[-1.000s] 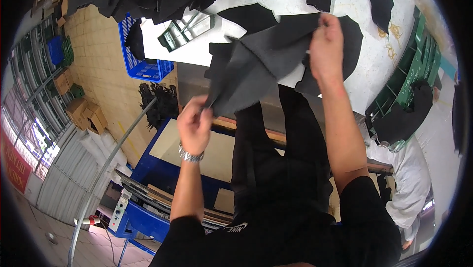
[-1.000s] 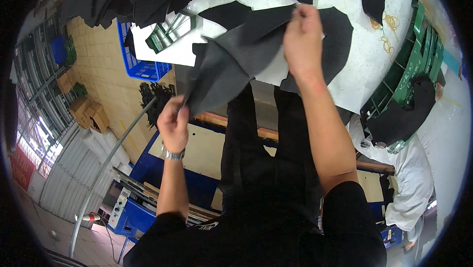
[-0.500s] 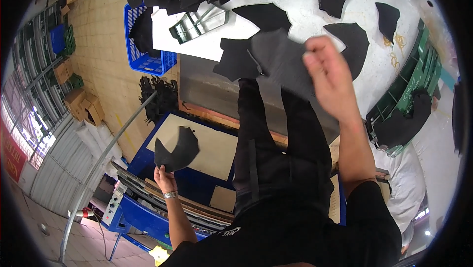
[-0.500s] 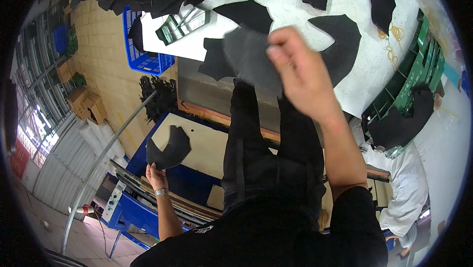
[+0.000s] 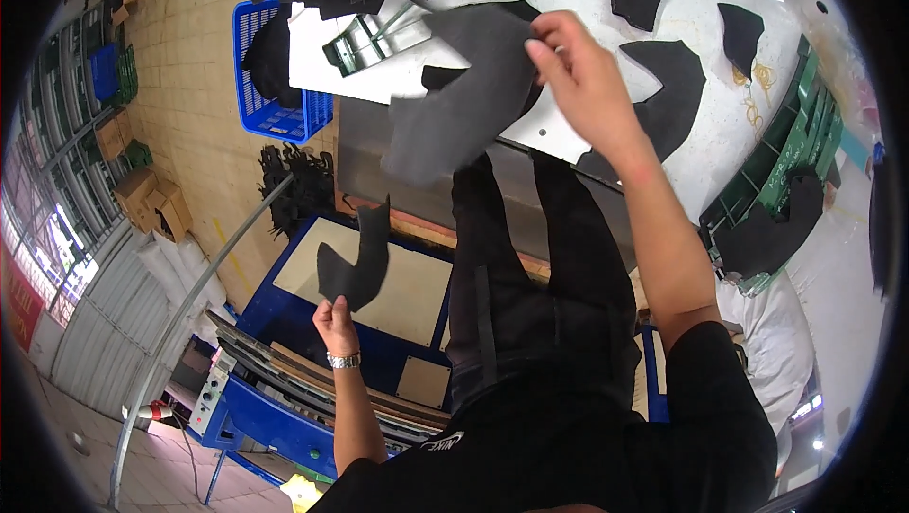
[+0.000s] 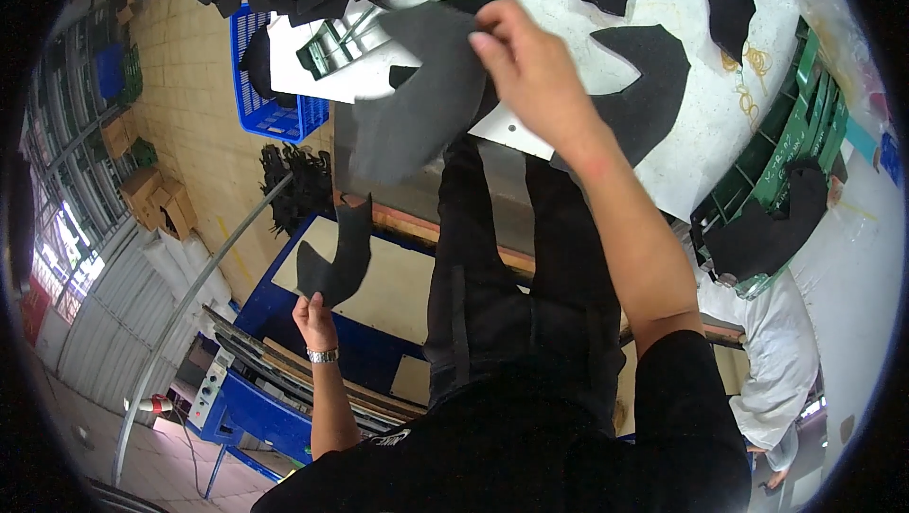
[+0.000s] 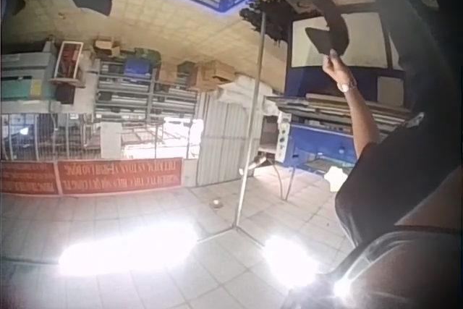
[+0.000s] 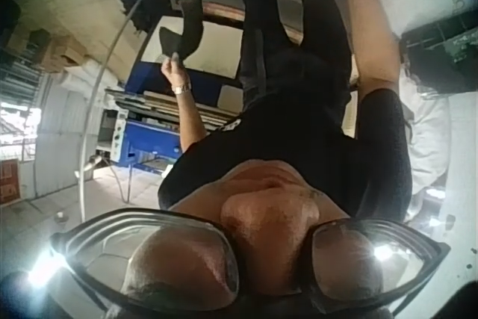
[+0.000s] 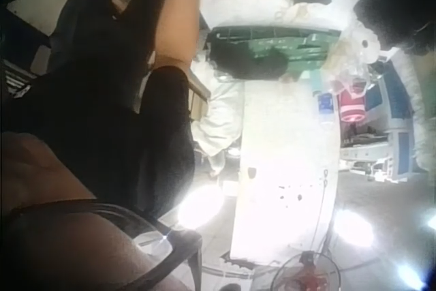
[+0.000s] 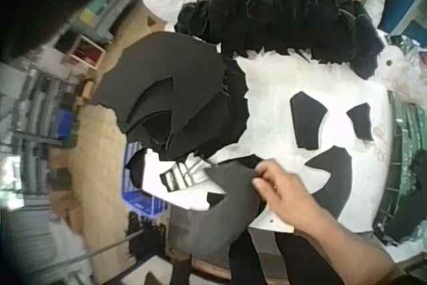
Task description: Using a cutting press and dies to cut and organize shoe material components.
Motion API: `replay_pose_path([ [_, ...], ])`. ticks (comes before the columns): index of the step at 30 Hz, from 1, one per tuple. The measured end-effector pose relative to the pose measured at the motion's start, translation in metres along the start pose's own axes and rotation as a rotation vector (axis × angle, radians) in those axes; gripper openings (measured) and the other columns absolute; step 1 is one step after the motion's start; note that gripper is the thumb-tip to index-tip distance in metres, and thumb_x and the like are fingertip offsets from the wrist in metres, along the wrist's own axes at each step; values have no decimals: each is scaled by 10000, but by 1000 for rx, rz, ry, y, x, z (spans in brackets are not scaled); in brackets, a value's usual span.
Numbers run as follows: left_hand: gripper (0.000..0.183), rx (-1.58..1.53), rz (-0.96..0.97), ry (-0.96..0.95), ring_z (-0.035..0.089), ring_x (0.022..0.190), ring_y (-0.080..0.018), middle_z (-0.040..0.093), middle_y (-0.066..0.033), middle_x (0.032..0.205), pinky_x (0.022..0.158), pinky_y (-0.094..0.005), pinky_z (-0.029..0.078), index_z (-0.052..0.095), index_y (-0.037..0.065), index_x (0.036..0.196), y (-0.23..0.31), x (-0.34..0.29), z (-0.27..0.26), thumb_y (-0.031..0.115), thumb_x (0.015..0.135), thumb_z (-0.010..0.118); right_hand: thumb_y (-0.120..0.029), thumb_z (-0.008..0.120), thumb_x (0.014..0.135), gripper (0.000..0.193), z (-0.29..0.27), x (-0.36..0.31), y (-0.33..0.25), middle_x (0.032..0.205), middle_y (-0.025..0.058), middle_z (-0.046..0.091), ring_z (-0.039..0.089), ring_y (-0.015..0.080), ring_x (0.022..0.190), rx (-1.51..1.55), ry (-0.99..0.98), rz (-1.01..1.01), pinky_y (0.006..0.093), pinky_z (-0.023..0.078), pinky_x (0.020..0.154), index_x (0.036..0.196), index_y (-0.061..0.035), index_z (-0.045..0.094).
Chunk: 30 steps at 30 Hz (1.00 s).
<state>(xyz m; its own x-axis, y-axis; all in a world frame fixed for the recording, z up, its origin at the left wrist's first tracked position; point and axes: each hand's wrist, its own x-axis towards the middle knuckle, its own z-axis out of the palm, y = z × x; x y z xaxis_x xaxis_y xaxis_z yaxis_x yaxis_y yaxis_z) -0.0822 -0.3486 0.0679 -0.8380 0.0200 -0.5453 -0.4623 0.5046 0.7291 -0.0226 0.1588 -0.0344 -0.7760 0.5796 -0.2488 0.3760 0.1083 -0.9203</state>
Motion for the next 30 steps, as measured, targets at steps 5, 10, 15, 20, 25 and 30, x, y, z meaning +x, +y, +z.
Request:
replay_pose_path([
  [5,225,27,35,-214,449,762,-89,550,30,804,676,-275,348,650,-4,819,23,-17,72,161,937,749,-184,742,899,398,-3,-51,-1,1192,167,668,670,335,1087,-115,7,-198,403,534,943,1231,-7,613],
  [10,116,-223,-137,-501,596,999,-159,671,-78,1096,898,-308,463,740,-44,961,57,-33,161,64,926,719,-408,808,798,629,20,-140,-54,1290,159,611,601,342,1214,-197,-441,-389,444,504,1015,1306,-77,641],
  [15,312,-54,219,-826,512,1285,-264,557,-138,1326,1072,-383,400,713,-49,1048,83,-14,216,177,864,825,-163,736,810,463,6,-143,-56,1236,156,662,678,321,1121,-273,-206,-314,418,562,944,1257,-61,671],
  [20,1055,6,544,-913,381,1456,-382,438,-189,1524,1203,-502,295,521,13,1424,98,41,259,412,578,1010,-17,685,800,365,-74,-140,-57,1109,116,738,739,306,967,44,-401,-166,398,608,825,1164,-31,709],
  [25,878,356,554,-1555,383,1499,-347,536,-165,1511,1210,-499,323,569,69,1423,90,48,309,322,681,964,-96,700,926,255,-125,-132,-45,1058,109,734,740,229,937,150,-374,87,343,575,791,1172,-31,675],
  [30,293,92,-154,-1413,669,891,-83,723,-32,1037,802,-264,533,666,36,1212,47,28,352,95,941,760,-185,691,994,255,-145,-106,32,976,10,693,606,73,911,206,177,317,259,505,842,1172,-6,653],
])
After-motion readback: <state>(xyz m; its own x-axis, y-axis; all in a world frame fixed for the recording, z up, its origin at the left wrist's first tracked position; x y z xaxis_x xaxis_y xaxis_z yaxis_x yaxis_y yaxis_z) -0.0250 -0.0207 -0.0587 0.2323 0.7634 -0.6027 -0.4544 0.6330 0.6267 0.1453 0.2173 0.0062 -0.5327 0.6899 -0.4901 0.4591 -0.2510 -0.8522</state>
